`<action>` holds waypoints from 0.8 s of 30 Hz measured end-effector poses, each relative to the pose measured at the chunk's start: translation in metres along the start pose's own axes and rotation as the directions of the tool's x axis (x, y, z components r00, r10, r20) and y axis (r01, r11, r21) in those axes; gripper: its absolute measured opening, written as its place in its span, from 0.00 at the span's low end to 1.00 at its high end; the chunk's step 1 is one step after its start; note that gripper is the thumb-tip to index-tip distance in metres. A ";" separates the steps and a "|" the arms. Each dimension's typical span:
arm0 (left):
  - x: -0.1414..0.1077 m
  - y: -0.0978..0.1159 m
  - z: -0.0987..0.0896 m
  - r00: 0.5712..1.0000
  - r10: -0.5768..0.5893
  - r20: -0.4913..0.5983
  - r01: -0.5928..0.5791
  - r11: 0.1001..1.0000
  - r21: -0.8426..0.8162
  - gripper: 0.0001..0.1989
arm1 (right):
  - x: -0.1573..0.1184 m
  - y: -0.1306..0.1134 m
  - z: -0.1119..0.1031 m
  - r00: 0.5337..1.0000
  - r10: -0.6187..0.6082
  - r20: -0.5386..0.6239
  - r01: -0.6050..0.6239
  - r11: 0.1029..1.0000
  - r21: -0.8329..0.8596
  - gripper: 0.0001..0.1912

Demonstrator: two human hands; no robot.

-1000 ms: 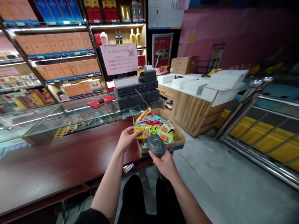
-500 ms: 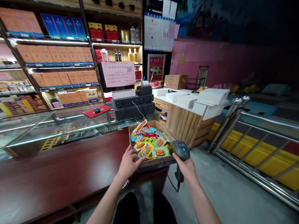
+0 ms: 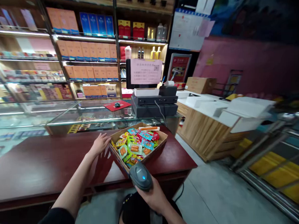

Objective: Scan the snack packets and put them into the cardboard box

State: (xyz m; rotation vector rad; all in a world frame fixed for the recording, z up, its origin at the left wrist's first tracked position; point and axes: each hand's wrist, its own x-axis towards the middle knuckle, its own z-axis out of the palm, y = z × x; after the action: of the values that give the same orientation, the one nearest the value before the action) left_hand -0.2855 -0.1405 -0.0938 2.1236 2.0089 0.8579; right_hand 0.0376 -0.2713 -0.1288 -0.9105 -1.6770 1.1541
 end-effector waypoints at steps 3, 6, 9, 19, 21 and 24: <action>-0.006 0.032 -0.042 0.974 -0.048 -0.223 0.084 0.985 0.153 0.20 | 0.011 0.002 0.022 0.995 -0.035 0.094 0.032 0.999 0.036 0.28; -0.017 0.106 -0.084 0.869 0.239 -0.433 -0.141 0.959 0.247 0.15 | 0.015 0.007 0.022 0.998 0.003 0.057 -0.007 0.997 0.080 0.27; -0.024 0.181 -0.122 0.702 0.423 -0.573 -0.290 0.904 0.313 0.08 | 0.018 0.008 0.015 0.995 0.084 0.059 -0.090 0.991 0.098 0.24; -0.045 0.201 -0.120 0.629 0.415 -0.657 -0.375 0.903 0.211 0.08 | -0.002 0.013 -0.021 0.985 0.169 -0.029 -0.167 0.984 0.057 0.23; -0.071 0.176 -0.092 0.698 0.362 -0.618 -0.342 0.927 0.156 0.14 | -0.013 0.020 -0.037 0.982 0.185 -0.037 -0.184 0.982 0.036 0.24; -0.111 0.137 -0.044 0.828 0.234 -0.510 -0.221 0.971 0.086 0.20 | -0.017 0.028 -0.068 0.977 0.168 -0.133 -0.168 0.986 0.008 0.24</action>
State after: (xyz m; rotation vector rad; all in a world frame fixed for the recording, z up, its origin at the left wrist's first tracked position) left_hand -0.1804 -0.2758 -0.0333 2.3701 1.9941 1.6069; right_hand 0.1091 -0.2571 -0.1476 -1.1240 -1.5171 1.1747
